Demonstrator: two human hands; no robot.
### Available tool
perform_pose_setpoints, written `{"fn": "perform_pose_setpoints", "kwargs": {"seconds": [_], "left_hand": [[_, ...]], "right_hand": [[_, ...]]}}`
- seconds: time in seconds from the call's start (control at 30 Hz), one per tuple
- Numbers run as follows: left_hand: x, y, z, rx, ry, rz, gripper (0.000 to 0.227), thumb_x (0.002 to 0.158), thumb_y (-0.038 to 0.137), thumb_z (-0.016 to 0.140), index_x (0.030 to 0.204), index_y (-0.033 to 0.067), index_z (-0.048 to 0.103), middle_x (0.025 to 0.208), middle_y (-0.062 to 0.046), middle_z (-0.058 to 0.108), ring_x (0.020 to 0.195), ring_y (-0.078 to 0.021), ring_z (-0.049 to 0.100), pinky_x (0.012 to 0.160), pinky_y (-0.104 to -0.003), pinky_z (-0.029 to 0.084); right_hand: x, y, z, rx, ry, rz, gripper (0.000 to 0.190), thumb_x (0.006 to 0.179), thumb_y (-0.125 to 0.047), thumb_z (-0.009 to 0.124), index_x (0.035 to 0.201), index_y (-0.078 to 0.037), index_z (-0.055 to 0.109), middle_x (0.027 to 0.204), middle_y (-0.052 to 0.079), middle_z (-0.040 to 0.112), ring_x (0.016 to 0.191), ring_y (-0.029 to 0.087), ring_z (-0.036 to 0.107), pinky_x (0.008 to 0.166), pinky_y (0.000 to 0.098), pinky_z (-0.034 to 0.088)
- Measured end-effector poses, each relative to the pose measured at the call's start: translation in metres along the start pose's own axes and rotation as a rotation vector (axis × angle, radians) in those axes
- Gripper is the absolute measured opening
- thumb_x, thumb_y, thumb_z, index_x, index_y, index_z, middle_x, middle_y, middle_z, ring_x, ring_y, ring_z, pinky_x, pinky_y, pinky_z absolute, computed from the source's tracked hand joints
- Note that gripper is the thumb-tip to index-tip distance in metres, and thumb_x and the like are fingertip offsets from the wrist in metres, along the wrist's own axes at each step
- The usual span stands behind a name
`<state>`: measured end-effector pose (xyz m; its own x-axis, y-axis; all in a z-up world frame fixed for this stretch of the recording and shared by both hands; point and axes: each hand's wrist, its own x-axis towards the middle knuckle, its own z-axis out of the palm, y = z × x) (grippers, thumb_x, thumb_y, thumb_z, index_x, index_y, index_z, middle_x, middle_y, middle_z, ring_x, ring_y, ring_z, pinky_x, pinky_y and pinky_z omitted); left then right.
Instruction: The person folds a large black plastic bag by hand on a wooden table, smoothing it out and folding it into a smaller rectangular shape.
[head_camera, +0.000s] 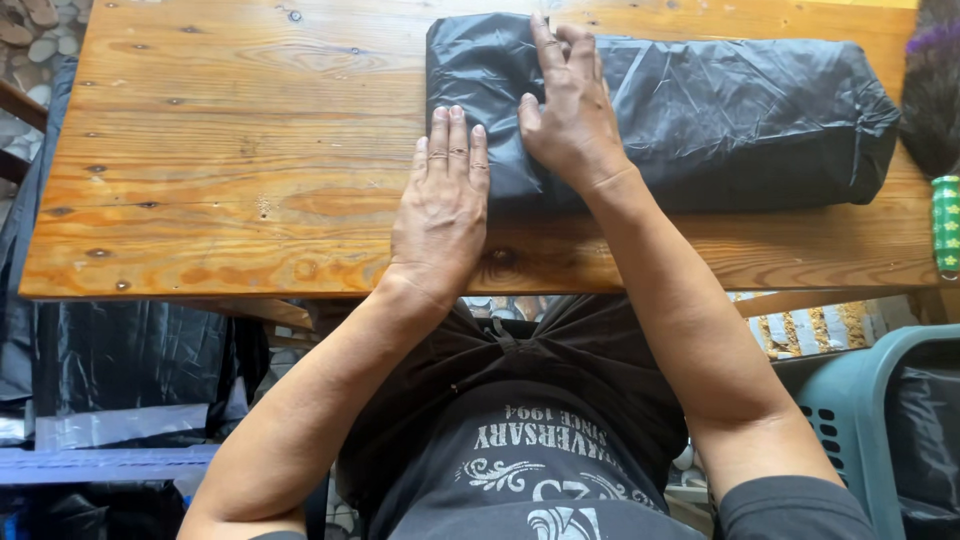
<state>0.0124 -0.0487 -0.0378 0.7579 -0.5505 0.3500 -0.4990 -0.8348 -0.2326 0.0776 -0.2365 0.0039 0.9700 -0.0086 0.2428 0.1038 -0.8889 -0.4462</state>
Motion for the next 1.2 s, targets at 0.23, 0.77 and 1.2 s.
{"fn": "perform_pose_setpoints", "kwargs": {"seconds": [0.23, 0.77, 1.2], "left_hand": [[0.006, 0.008, 0.010, 0.053, -0.016, -0.037, 0.057, 0.106, 0.013, 0.028, 0.161, -0.0020, 0.035, 0.164, -0.030, 0.029, 0.153, -0.0454, 0.026, 0.125, -0.053, 0.027], [0.073, -0.058, -0.022, -0.689, -0.220, -0.001, 0.065, 0.109, 0.041, 0.023, 0.163, 0.0037, 0.026, 0.171, -0.015, 0.013, 0.157, -0.0251, 0.005, 0.126, -0.048, 0.005], [0.110, -0.052, 0.049, -0.604, -0.267, -0.020, 0.067, 0.107, 0.047, 0.017, 0.157, 0.0114, 0.042, 0.166, -0.009, 0.031, 0.154, -0.0248, 0.018, 0.122, -0.056, 0.011]], "right_hand": [[-0.014, -0.037, 0.015, -0.189, -0.052, -0.090, 0.058, 0.108, -0.034, 0.039, 0.161, -0.009, 0.039, 0.167, 0.019, 0.024, 0.155, 0.035, 0.018, 0.123, 0.0574, 0.012], [-0.017, -0.023, 0.031, -0.151, -0.157, -0.044, 0.063, 0.107, -0.038, 0.018, 0.163, -0.012, 0.031, 0.169, 0.015, 0.025, 0.157, 0.032, 0.018, 0.124, 0.0537, 0.003], [-0.030, -0.012, 0.024, -0.162, -0.001, -0.091, 0.062, 0.107, -0.032, 0.027, 0.159, 0.000, 0.038, 0.165, 0.024, 0.031, 0.155, 0.035, 0.021, 0.125, 0.0527, 0.007]]}}
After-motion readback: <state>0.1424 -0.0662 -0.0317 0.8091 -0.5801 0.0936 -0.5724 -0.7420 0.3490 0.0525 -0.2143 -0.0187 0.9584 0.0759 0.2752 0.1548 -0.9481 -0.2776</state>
